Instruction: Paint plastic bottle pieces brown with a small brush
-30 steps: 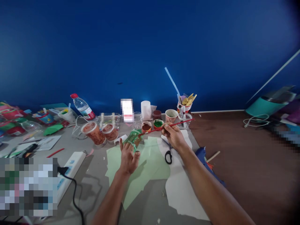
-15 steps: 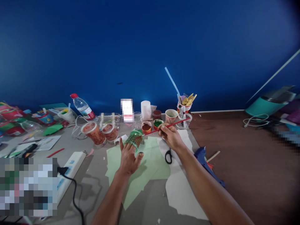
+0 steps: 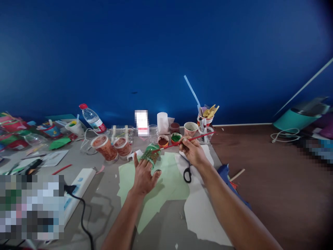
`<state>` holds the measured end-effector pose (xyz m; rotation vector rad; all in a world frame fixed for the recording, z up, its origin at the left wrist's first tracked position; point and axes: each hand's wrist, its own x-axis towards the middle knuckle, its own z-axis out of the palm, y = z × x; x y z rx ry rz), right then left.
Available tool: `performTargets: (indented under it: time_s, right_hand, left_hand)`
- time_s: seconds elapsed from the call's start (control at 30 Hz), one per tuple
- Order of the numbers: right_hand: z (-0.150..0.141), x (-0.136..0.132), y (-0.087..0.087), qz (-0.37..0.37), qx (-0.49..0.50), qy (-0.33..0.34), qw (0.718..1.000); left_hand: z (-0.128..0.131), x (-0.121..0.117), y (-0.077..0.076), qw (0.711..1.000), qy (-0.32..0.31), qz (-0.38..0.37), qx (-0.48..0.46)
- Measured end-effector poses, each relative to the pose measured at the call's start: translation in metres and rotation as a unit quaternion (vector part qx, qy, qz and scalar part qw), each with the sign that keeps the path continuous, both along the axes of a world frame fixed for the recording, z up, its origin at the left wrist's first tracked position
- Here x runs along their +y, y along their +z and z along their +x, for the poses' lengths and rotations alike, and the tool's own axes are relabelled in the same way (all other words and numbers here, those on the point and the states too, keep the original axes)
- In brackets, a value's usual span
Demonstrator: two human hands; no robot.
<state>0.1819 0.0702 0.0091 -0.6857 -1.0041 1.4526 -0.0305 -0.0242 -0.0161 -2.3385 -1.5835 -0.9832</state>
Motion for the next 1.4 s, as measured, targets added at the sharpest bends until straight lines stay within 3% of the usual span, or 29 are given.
performTargets:
  time_s: [0.07,0.23,0.37,0.53,0.67,0.8,1.23,1.4]
  right_hand:
    - [-0.0008,-0.0007,0.0001,0.005,-0.011,0.019,1.000]
    - [-0.0018,-0.0015,0.0002,0.014,0.005,-0.010,1.000]
    - [-0.0020,-0.0029,0.0021,0.007,-0.010,0.029,0.999]
    - [-0.0005,-0.0026,0.0038,0.006,0.005,-0.008,1.000]
    - [-0.0011,-0.0033,0.0043,-0.007,-0.013,0.037,0.999]
    - [-0.0004,-0.0007,0.0022,0.003,-0.003,-0.005,1.000]
    - [0.0001,0.0012,-0.0002,0.008,-0.014,0.018,1.000]
    - [0.0029,0.0038,-0.0014,0.014,0.035,-0.019,0.999]
  left_hand:
    - [-0.0002,0.0000,-0.0001,1.000,-0.002,0.001,0.009]
    - [-0.0003,0.0000,0.0002,1.000,0.001,0.005,0.026]
    - [0.0005,0.0001,0.0012,0.999,0.006,0.008,0.047]
    - [0.0006,-0.0002,0.0019,0.998,0.008,0.002,0.057]
    - [0.0009,-0.0002,0.0037,0.998,0.004,0.011,0.060]
    - [0.0020,-0.0005,0.0048,0.998,0.002,0.015,0.057]
    - [0.0007,0.0007,0.0019,0.999,0.000,0.005,0.040]
    - [-0.0004,0.0016,0.0028,1.000,-0.007,0.011,0.022]
